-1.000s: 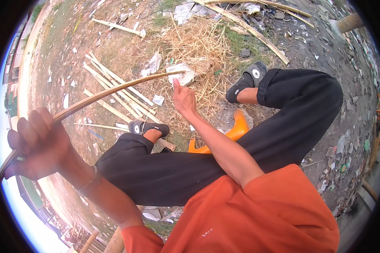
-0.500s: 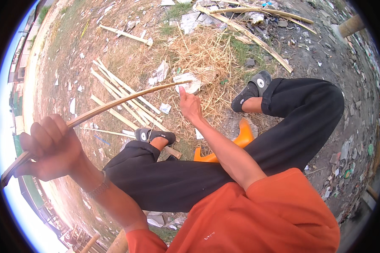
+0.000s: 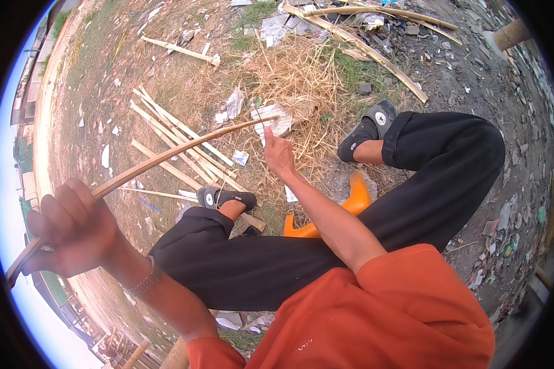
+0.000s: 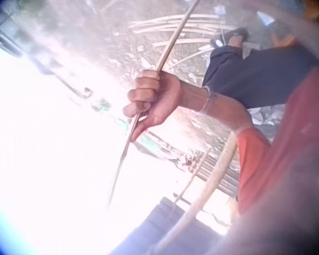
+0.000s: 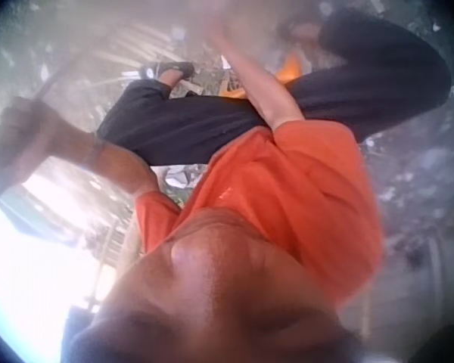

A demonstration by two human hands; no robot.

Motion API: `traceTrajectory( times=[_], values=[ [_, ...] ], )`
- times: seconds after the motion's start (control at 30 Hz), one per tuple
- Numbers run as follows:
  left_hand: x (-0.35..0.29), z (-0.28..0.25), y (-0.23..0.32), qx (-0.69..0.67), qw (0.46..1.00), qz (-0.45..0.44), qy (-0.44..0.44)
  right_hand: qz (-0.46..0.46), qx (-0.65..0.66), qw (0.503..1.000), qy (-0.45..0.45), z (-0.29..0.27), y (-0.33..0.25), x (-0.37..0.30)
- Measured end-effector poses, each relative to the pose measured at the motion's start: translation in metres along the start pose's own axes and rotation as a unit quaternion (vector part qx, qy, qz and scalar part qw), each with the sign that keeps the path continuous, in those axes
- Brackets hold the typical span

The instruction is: The person sits on a small stool and uses a green utility knife to shave the surface of a long, thin piece of bamboo held in their left hand. They repeatedly scrape along the length of the bamboo to remove the outer layer.

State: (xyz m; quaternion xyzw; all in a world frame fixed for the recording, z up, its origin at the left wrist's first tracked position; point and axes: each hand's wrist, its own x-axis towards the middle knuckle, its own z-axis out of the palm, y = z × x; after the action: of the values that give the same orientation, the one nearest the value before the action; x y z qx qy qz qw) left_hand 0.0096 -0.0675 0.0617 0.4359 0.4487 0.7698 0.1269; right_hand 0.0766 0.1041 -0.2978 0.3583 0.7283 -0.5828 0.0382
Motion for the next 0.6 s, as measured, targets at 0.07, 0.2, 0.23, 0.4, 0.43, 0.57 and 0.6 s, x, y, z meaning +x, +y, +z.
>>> traceTrajectory(
  times=[0.07,0.2,0.23,0.4,0.43,0.57,0.6],
  values=[
    [-0.002,0.004,-0.005,-0.020,0.997,0.010,0.078,0.011,-0.008,1.000,0.002,0.002,0.002,-0.002],
    [0.003,0.008,-0.004,-0.034,0.996,0.010,0.079,0.025,-0.037,0.999,-0.011,-0.006,-0.001,0.012],
    [0.002,0.006,-0.004,-0.033,0.997,0.011,0.072,0.017,-0.042,0.999,0.007,-0.004,0.001,0.011],
    [0.006,0.001,-0.003,-0.011,1.000,-0.005,0.004,0.121,-0.112,0.985,0.053,0.005,0.069,0.023],
    [0.000,0.000,0.000,-0.008,1.000,-0.015,-0.018,0.112,-0.137,0.983,0.041,0.001,0.066,0.014],
    [-0.004,-0.006,0.001,0.011,0.999,0.004,0.051,0.026,-0.026,0.997,0.062,-0.004,0.039,0.004],
    [-0.004,-0.007,0.002,0.018,0.999,0.001,0.046,-0.009,0.000,0.997,0.079,-0.004,0.026,0.003]
  ],
)
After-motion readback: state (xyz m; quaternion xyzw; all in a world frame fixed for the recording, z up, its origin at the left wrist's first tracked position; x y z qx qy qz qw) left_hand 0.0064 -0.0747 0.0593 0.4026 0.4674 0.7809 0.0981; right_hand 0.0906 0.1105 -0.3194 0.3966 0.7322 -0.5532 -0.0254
